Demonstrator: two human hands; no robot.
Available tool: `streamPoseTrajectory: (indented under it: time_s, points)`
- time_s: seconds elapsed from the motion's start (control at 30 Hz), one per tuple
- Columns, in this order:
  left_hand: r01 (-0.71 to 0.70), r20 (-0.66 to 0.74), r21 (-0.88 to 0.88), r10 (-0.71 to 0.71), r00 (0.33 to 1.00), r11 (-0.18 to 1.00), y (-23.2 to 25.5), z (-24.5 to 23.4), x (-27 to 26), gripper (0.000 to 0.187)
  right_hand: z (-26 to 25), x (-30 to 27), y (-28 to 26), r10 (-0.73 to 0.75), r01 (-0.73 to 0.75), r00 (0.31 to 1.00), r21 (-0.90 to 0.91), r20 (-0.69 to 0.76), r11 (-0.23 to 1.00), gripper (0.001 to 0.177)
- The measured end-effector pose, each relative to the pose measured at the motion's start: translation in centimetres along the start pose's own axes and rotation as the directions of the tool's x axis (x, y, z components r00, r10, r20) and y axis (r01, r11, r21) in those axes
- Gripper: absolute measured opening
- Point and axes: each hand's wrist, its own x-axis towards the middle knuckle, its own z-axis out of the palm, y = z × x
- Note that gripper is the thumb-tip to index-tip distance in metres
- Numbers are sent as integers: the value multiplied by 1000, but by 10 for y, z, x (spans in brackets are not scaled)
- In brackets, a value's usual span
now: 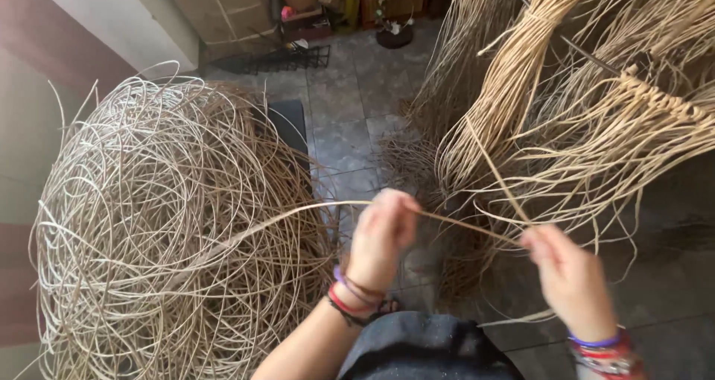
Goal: Weaving natural fibers around a circular frame to create a decorative object
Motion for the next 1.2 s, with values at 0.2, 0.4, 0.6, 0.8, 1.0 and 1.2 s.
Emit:
streamPoseTrajectory:
  time_s: [0.2, 0.4, 0.6, 0.8, 1.0, 1.2]
  points:
    - [14, 181, -283, 38, 983, 959, -10, 44, 0, 33, 8, -4, -26, 23, -20, 999, 54, -48, 998, 25]
    - [258, -65, -358, -300, 952, 897, 6, 9, 32, 23, -20, -18, 11, 75, -85, 990, -85, -118, 993, 23]
    - [162, 259, -323, -78, 963, 932, -15, 81, 15, 37, -6, -27, -13, 202, -203, 971, 4, -127, 979, 24]
    - [-402, 222, 213, 357, 908, 890, -29, 68, 45, 29, -32, -67, 37, 148, -168, 964, -72, -223, 983, 26]
    - [188, 460, -311, -25, 888, 932, -35, 147, 15, 47, -28, -88, 30, 352, -343, 917, 79, -188, 936, 24]
    - [326, 521, -361, -101, 848, 874, -20, 185, 21, 48, -63, -135, 64, 226, -214, 931, 72, -285, 974, 23]
